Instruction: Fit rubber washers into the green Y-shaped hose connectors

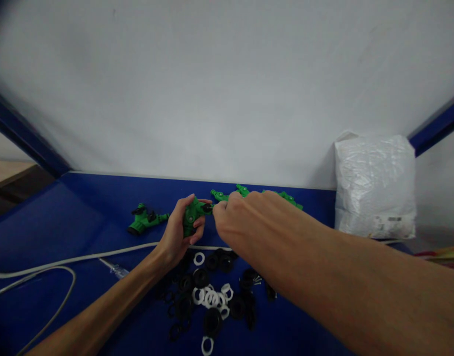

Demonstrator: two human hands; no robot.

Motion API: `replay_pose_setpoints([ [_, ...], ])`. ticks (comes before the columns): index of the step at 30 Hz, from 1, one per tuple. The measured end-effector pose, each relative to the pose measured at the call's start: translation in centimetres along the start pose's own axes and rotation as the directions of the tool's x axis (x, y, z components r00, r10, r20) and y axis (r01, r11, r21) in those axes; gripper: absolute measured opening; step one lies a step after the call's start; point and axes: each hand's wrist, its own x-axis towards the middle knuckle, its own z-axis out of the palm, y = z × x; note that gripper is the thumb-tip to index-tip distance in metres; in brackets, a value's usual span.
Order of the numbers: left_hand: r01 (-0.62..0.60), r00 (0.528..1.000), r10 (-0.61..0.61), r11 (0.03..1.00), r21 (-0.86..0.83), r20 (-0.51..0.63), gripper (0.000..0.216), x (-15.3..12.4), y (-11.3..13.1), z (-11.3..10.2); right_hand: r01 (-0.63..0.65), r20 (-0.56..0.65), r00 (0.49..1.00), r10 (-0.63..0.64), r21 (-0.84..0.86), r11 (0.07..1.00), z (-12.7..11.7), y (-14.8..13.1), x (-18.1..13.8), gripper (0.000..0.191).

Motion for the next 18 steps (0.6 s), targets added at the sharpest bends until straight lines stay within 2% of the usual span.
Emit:
replay_pose_setpoints([
  [5,-0.012,1.0,0.012,1.0,0.025,-0.004,0.044,-0.1,0.0,0.1,0.142,-0.027,0.989,-0.144,-0.073,0.987,0.6,-0.3,0.5,0.034],
  [9,-0.028,0.999,0.028,0.999,0.034,-0.017,0.046,-0.2,-0.1,0.1,0.115,0.002,0.993,-0.116,-0.088,0.989,-0.2,-0.2,1.0,0.022],
  [12,-0.026,1.0,0.026,0.999,0.046,-0.013,0.047,-0.1,-0.3,0.1,0.137,0.053,0.99,-0.13,-0.161,0.977,-1.2,-0.3,1.2,0.013],
  [18,-0.033,0.999,0.035,0.998,0.047,-0.041,0.048,0.0,-0.5,-0.1,0.257,0.036,0.965,-0.261,-0.352,0.9,-0.6,-0.3,0.6,0.026],
])
